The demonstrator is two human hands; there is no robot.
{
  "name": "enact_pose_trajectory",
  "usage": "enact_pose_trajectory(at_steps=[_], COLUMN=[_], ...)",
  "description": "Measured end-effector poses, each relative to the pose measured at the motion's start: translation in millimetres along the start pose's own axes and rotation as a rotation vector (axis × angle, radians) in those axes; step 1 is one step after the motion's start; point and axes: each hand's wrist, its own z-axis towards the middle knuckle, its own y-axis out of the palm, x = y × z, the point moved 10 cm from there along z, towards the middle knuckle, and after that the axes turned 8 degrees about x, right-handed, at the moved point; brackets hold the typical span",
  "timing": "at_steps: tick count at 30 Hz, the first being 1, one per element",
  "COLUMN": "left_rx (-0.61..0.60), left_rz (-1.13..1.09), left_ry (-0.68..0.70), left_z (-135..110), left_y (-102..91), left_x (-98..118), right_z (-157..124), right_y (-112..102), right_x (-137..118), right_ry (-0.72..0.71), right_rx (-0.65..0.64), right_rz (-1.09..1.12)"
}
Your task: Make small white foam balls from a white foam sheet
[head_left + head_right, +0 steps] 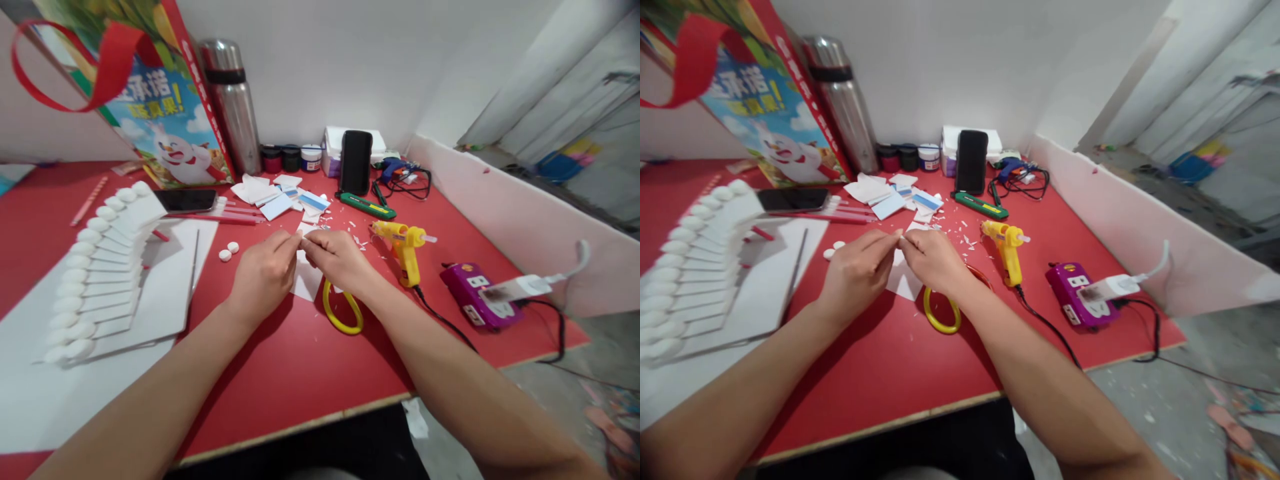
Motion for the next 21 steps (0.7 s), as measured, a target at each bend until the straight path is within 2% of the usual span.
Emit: enact_pose_trajectory(at_steps=[4, 7, 10, 14, 17, 21], left_rx=[-0.024, -0.018, 0.001, -0.055, -0.073, -0.038], left_rz=[-0.001, -0.111, -0.315, -0.582, -0.530, -0.280], left_ry=[-0.007, -0.064, -0.220, -0.464, -0.403, -0.249], left_z=[-2, -1, -1, -8, -6, -1], left_y=[2.8, 2.2, 1.8, 13.6, 12.6, 3.5], left_x=[0, -3, -18, -42, -40, -28], right_z=[0, 0, 0, -2, -2, -2], right_y=[-1, -2, -3, 0, 5, 9], right_x=[3, 6, 3, -5, -8, -5], right_ry=[0.025, 0.045, 0.025, -0.073, -0.113, -0.037], right_rx=[-0.006, 0.018, 0.036, 0.006, -0.028, -0.074], right_rz=[0.015, 0.035, 0.031, -0.093, -0.160, -0.122])
